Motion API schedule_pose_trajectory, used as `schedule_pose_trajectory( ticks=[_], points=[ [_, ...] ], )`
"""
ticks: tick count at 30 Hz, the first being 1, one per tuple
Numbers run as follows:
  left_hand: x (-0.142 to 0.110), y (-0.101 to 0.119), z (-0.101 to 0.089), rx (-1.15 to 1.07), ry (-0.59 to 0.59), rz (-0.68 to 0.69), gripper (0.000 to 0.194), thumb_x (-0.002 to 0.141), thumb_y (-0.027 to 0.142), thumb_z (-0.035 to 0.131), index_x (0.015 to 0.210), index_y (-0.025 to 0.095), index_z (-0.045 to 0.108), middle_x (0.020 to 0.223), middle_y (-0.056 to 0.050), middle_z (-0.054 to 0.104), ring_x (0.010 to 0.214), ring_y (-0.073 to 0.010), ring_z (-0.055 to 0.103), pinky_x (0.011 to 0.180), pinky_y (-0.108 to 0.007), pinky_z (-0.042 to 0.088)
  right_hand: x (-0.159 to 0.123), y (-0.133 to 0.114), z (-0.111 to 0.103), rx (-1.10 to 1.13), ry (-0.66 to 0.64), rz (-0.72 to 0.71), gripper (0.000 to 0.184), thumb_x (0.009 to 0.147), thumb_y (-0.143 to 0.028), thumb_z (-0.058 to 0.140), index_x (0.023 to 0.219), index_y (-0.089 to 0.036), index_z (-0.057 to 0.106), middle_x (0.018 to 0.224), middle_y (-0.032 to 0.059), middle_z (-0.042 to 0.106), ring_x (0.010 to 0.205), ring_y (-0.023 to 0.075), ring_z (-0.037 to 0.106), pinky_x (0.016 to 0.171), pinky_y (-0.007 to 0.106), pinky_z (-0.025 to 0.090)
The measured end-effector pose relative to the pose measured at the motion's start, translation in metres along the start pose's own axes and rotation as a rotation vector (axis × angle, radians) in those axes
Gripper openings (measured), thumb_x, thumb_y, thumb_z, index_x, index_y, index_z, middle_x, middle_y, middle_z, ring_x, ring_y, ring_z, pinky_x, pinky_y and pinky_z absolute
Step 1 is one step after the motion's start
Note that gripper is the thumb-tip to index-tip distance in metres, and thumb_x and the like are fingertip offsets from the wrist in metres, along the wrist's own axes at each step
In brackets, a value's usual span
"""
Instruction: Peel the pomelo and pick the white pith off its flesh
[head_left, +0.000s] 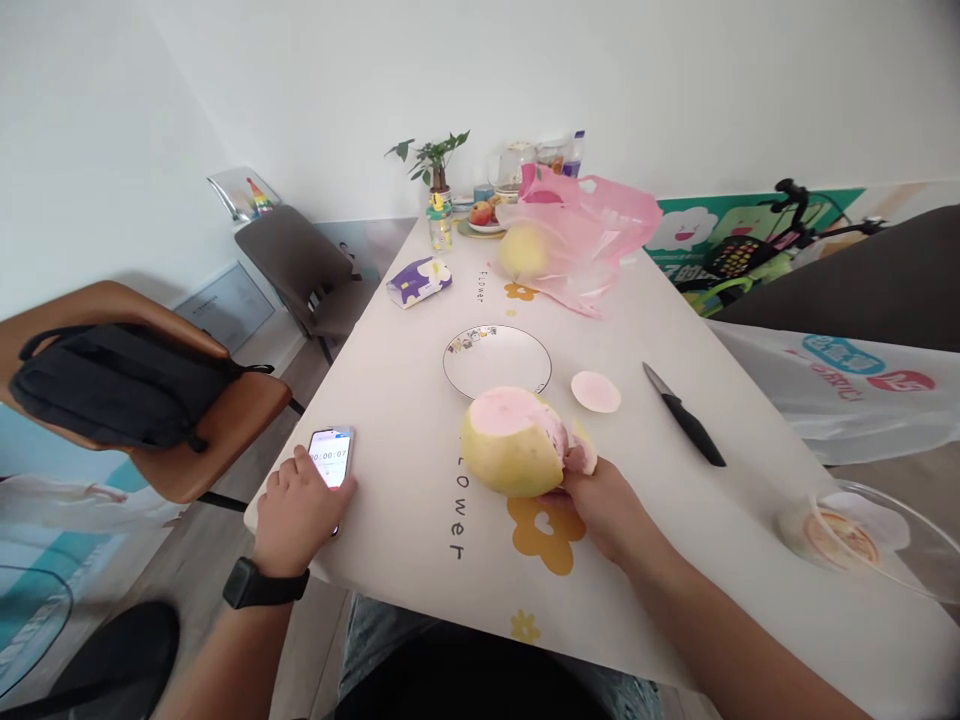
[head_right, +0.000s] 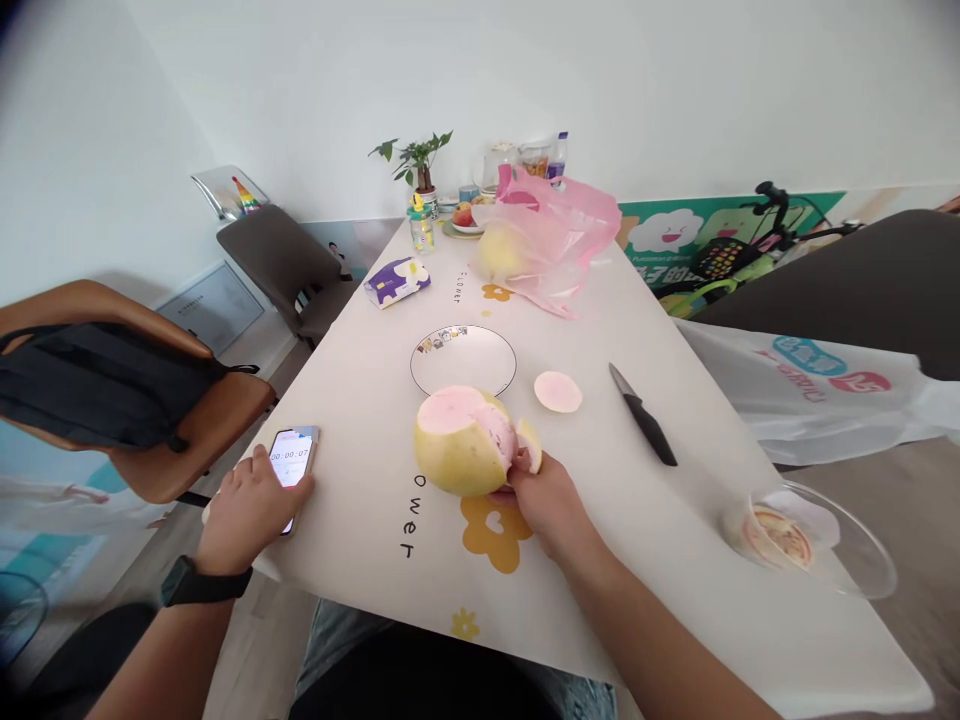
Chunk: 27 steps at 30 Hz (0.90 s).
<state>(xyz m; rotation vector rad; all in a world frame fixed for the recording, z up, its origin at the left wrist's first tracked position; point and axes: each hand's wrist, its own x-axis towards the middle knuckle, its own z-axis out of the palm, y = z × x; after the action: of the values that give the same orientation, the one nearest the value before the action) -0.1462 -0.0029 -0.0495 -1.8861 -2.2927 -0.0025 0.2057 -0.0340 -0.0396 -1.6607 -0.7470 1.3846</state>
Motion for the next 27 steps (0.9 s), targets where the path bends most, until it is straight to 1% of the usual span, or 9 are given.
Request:
schedule_pose_trajectory(
  ticks=[5,11,14,16,17,19,22,24,27],
  points=[
    [0.008,0.015,-0.007,0.020,-0.003,-0.031,0.082,0.085,0.052,0.041,0.142,-0.008,0.036,0.121,-0.028,0.060,0.112,-0.0418,0.057,0.086,-0.047,0.049,-0.002,-0.002,0.000,0.005,0.002,-0.006,0.018,0.076,-0.023,0.064,0.093,-0.020,0.070,0.099,0.0096,0.077,0.094,0.0285,0.073,0.075,0.036,0.063],
    [0.007,0.014,-0.004,0.004,0.012,-0.010,0.078,0.086,0.045,0.041,0.145,-0.006,0.032,0.118,-0.027,0.061,0.112,-0.0416,0.058,0.088,-0.047,0.048,-0.005,-0.005,0.002,0.006,0.004,0.027,0.016,0.079,-0.026,0.064,0.094,-0.020,0.068,0.104,0.0101,0.076,0.099,0.0286,0.073,0.079,0.035,0.063],
    [0.005,0.009,-0.006,-0.043,-0.008,-0.015,0.078,0.087,0.046,0.043,0.147,-0.003,0.031,0.127,-0.027,0.057,0.117,-0.0425,0.056,0.093,-0.050,0.047,-0.004,-0.004,0.001,0.004,-0.010,0.034,0.017,0.080,-0.026,0.063,0.096,-0.020,0.068,0.107,0.0100,0.075,0.100,0.0286,0.073,0.080,0.035,0.063],
    [0.003,0.014,-0.011,-0.099,0.015,-0.004,0.084,0.087,0.053,0.047,0.148,-0.002,0.031,0.139,-0.030,0.049,0.124,-0.0449,0.052,0.098,-0.054,0.045,-0.003,-0.003,0.000,0.000,-0.017,0.037,0.019,0.081,-0.025,0.063,0.098,-0.020,0.069,0.107,0.0097,0.076,0.100,0.0285,0.073,0.080,0.035,0.063],
    [0.002,0.020,-0.015,-0.140,0.045,0.006,0.087,0.086,0.057,0.049,0.147,-0.002,0.032,0.143,-0.032,0.045,0.130,-0.0465,0.048,0.102,-0.057,0.042,-0.002,-0.002,-0.001,-0.002,-0.022,0.035,0.019,0.081,-0.025,0.062,0.099,-0.020,0.069,0.108,0.0096,0.076,0.100,0.0285,0.073,0.081,0.035,0.063],
    [-0.003,0.042,-0.025,-0.307,0.074,0.105,0.085,0.088,0.059,0.051,0.147,0.000,0.035,0.148,-0.031,0.041,0.140,-0.0442,0.039,0.111,-0.057,0.037,-0.001,-0.001,0.000,-0.004,-0.022,0.025,0.020,0.082,-0.027,0.062,0.099,-0.020,0.069,0.108,0.0096,0.075,0.101,0.0286,0.072,0.081,0.035,0.063],
    [-0.014,0.091,-0.047,-0.649,0.036,0.321,0.084,0.090,0.063,0.052,0.151,0.009,0.029,0.151,-0.023,0.042,0.143,-0.0357,0.039,0.115,-0.051,0.038,-0.003,-0.001,0.002,-0.023,0.021,0.012,0.021,0.082,-0.033,0.064,0.098,-0.019,0.068,0.106,0.0104,0.076,0.099,0.0288,0.073,0.076,0.034,0.063],
    [-0.020,0.125,-0.061,-0.801,-0.009,0.435,0.089,0.087,0.064,0.056,0.153,0.014,0.023,0.153,-0.021,0.040,0.144,-0.0353,0.037,0.113,-0.052,0.040,-0.008,-0.001,0.005,-0.046,0.055,0.007,0.022,0.083,-0.036,0.063,0.096,-0.019,0.067,0.104,0.0105,0.076,0.092,0.0277,0.074,0.073,0.033,0.062],
    [-0.025,0.159,-0.074,-0.936,-0.105,0.444,0.100,0.078,0.064,0.068,0.152,0.015,0.023,0.147,-0.022,0.043,0.138,-0.0373,0.045,0.107,-0.052,0.045,-0.016,-0.002,0.010,-0.089,0.097,-0.017,0.024,0.083,-0.037,0.061,0.099,-0.020,0.065,0.099,0.0084,0.077,0.083,0.0249,0.075,0.069,0.031,0.061]
  ],
)
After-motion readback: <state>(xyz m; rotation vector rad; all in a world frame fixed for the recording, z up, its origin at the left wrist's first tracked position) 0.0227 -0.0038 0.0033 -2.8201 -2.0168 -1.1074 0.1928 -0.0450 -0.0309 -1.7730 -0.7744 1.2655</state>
